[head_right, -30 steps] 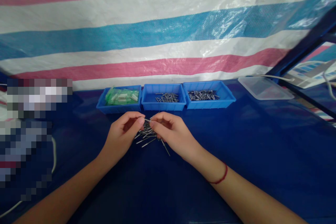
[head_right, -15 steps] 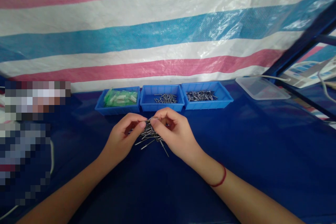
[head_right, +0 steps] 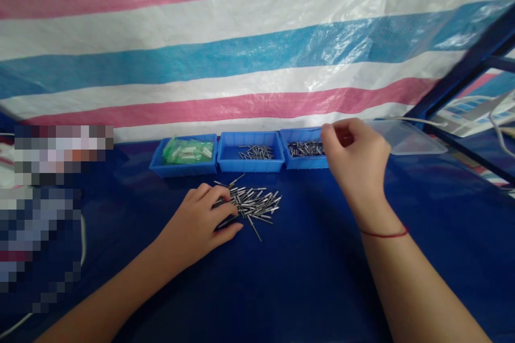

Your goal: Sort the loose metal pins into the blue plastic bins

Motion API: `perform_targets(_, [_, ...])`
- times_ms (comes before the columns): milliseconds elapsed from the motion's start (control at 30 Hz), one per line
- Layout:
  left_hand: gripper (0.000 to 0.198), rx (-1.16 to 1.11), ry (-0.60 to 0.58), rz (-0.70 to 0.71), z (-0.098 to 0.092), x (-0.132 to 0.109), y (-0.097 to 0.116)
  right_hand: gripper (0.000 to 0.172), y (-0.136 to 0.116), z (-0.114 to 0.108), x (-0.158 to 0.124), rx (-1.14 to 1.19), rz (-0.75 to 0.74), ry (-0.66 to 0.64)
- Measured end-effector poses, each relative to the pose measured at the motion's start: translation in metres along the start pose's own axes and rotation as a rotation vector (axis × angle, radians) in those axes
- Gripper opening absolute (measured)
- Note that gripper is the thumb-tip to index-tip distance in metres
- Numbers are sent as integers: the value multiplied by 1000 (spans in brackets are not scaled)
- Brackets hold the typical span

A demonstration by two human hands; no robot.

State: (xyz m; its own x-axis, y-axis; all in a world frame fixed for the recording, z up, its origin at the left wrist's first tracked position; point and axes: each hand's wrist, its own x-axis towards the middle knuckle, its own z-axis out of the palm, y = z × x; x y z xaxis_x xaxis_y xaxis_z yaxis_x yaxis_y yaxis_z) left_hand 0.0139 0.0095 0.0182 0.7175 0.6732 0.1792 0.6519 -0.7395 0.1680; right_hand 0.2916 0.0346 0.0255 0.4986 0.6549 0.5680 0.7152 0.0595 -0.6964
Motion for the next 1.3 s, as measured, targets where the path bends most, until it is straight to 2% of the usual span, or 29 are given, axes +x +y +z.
perform_targets(67, [16, 45, -43, 6, -1, 0, 1, 20, 5, -5, 4, -232, -48, -26])
perform_targets(133, [12, 69, -74, 4, 0, -1, 1, 19, 2, -3, 1, -284, -50, -64])
perform_targets(233, [9, 103, -67, 7, 3, 0, 1, 20, -12, 7, -12, -194, -120, -144])
perform_targets(367, [8, 161, -42, 16, 9, 0, 1, 20, -36, 18, -37, -71, -302, -332])
perform_targets(500, [14, 165, -23, 16, 11, 1, 1, 12, -52, 18, -55, 64, -405, -537])
perform_targets(600, [18, 145, 7, -17, 8, 2, -1, 14, -60, 16, -62, 160, -452, -723])
perform_targets(667, [17, 126, -9, -23, 4, 3, -2, 15, -63, 15, -65, 181, -464, -785])
perform_targets(867, [12, 111, -100, 46, 6, 1, -5, 16, -59, 21, -68, 101, -512, -844])
perform_targets(967, [9, 138, -73, 54, 11, 0, -4, 17, -55, 24, -69, 64, -546, -862])
perform_targets(1067, [13, 109, 30, 30, 12, 1, -1, 17, -56, 25, -69, 81, -539, -875])
perform_targets(1167, [18, -63, 176, -40, 7, 2, 1, 16, -59, 24, -69, 183, -483, -841])
perform_targets(1300, [20, -468, 210, -228, 4, 3, 1, 15, -63, 22, -73, 333, -329, -802])
